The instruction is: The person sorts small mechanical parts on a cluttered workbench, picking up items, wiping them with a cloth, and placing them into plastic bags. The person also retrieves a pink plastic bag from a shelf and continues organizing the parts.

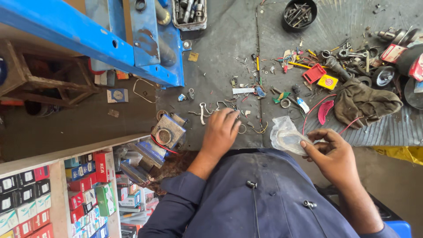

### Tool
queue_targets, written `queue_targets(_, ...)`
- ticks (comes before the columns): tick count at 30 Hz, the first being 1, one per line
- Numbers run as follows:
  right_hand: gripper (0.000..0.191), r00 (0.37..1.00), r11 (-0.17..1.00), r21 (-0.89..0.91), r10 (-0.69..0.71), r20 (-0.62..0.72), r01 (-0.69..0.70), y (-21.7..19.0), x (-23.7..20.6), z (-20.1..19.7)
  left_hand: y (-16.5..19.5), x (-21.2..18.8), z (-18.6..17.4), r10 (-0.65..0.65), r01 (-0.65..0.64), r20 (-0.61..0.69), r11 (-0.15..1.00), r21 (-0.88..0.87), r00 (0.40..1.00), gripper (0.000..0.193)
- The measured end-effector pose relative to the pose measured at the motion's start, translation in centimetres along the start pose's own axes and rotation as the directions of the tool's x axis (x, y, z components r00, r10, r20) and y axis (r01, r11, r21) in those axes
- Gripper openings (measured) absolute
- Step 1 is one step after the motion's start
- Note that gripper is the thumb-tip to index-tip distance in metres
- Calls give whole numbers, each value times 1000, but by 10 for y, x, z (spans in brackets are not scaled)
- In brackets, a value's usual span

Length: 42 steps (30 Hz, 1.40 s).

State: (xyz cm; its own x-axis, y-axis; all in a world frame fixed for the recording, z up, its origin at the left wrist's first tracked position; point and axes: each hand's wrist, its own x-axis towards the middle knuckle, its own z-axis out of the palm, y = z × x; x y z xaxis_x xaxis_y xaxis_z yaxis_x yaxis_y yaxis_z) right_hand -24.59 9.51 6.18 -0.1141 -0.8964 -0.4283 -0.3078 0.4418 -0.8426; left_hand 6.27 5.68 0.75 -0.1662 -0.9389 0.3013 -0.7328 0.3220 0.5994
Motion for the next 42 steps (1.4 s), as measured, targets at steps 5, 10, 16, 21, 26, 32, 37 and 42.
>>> queue_targets(5, 34, 1000, 1000, 30, -10, -9, 10, 1, 2, -6, 5, 6, 3, 4, -5, 10, 980, 198, 1000, 55)
queue_targets(10, 33, 1000, 999, 31, -12, 4, 12, 2, 4, -8, -3, 10, 5, -43, 40, 6, 972, 230, 999, 45)
queue_targets(16, 33, 999, 999, 21, -28, 26, 27, 0, 6, -6, -1, 9, 5, -31, 28, 12, 971, 238, 999, 33)
queue_targets(21, 32, 999, 1000, 16, -26, 36, 25, 0, 8, -7, -1, 8, 2, -60, 60, -10, 967, 249, 998, 23)
queue_targets(26, 33, 999, 1000, -3, -20, 46, 20, 3, 8, -8, -2, 15, -2, 3, -8, 20, 961, 278, 1000, 16)
queue_targets(32, 32, 999, 1000, 27, -6, 39, 5, 9, 7, -12, 4, 11, -13, -63, 69, -130, 997, 46, 990, 11)
queue_targets(37, 32, 999, 999, 41, 3, 46, -5, 16, 4, -12, 7, 5, -14, -29, 35, -59, 996, 88, 998, 21)
queue_targets(42, 32, 999, 998, 57, 2, 46, -5, 21, 4, -12, 2, 9, -4, -13, 17, -34, 993, 117, 999, 17)
